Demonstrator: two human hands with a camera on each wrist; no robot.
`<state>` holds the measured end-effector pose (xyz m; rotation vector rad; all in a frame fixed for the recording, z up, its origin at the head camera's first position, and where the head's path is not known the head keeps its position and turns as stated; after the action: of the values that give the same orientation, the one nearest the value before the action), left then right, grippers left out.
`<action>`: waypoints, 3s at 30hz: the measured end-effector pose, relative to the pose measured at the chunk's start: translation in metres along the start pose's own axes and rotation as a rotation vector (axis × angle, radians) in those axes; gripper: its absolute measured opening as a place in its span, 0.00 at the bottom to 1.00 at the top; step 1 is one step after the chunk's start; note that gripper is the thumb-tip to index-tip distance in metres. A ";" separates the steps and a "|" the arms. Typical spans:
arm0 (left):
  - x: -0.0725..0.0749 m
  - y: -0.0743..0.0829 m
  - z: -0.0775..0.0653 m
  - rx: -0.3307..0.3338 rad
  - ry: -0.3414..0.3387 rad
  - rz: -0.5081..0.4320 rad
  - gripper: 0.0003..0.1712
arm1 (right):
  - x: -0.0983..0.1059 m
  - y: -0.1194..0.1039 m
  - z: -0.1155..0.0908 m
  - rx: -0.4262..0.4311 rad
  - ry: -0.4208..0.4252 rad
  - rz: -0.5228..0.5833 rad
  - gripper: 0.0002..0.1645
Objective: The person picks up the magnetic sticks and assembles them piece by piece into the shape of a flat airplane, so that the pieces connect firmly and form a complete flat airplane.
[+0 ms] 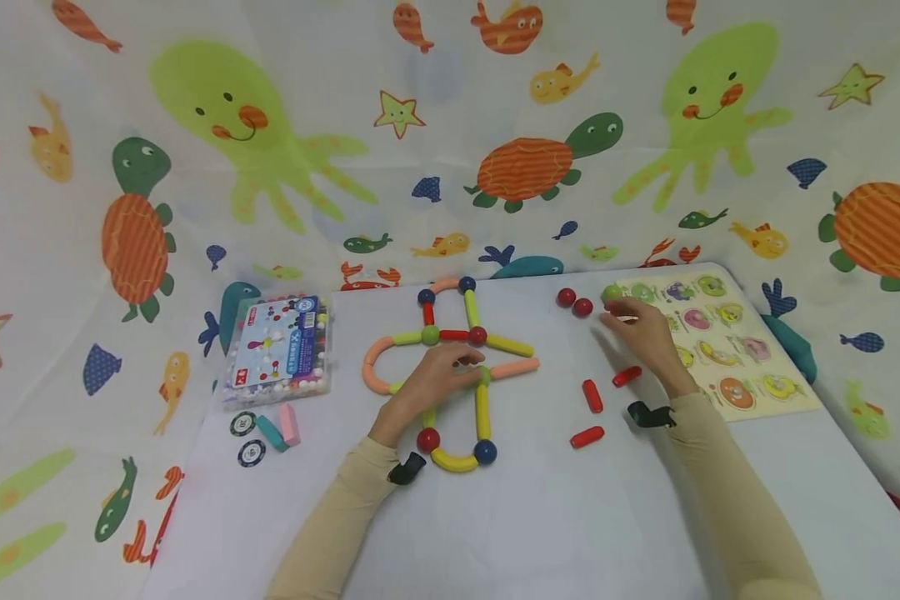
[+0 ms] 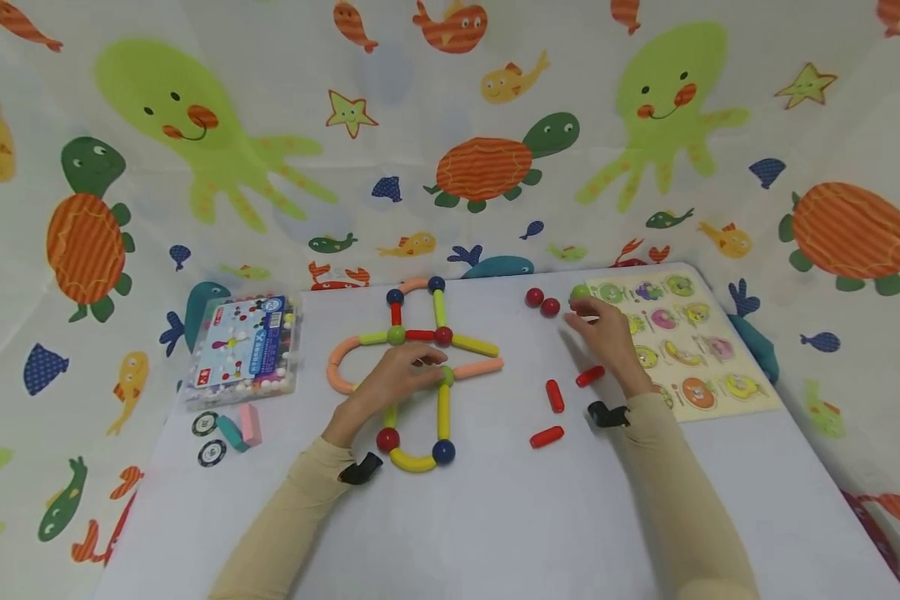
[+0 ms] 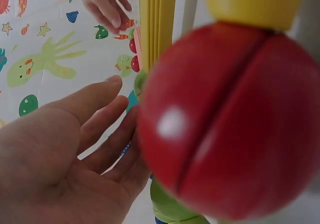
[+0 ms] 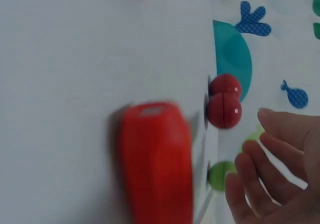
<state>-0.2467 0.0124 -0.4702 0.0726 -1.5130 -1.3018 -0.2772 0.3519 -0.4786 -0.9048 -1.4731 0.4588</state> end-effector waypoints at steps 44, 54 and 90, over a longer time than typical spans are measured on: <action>-0.011 0.004 0.010 -0.025 -0.087 0.027 0.18 | -0.088 -0.053 -0.053 0.088 -0.236 -0.111 0.25; -0.015 0.005 0.017 0.008 -0.128 0.039 0.20 | -0.091 -0.052 -0.051 0.103 -0.223 -0.145 0.26; -0.028 -0.004 0.086 -0.054 -0.222 0.226 0.15 | -0.090 -0.050 -0.052 0.113 -0.218 -0.110 0.27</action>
<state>-0.2992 0.0852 -0.4750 -0.2792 -1.6190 -1.1968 -0.2484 0.2409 -0.4920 -0.6965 -1.6687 0.5669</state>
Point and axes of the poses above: each hand's wrist, its own z-axis towards the middle knuckle, its own x-axis out of the back of the hand, y = z × x, the point moved 9 cm from there along z, towards the middle knuckle, and after that the axes turned 14 degrees about -x, right-handed, at the moved point
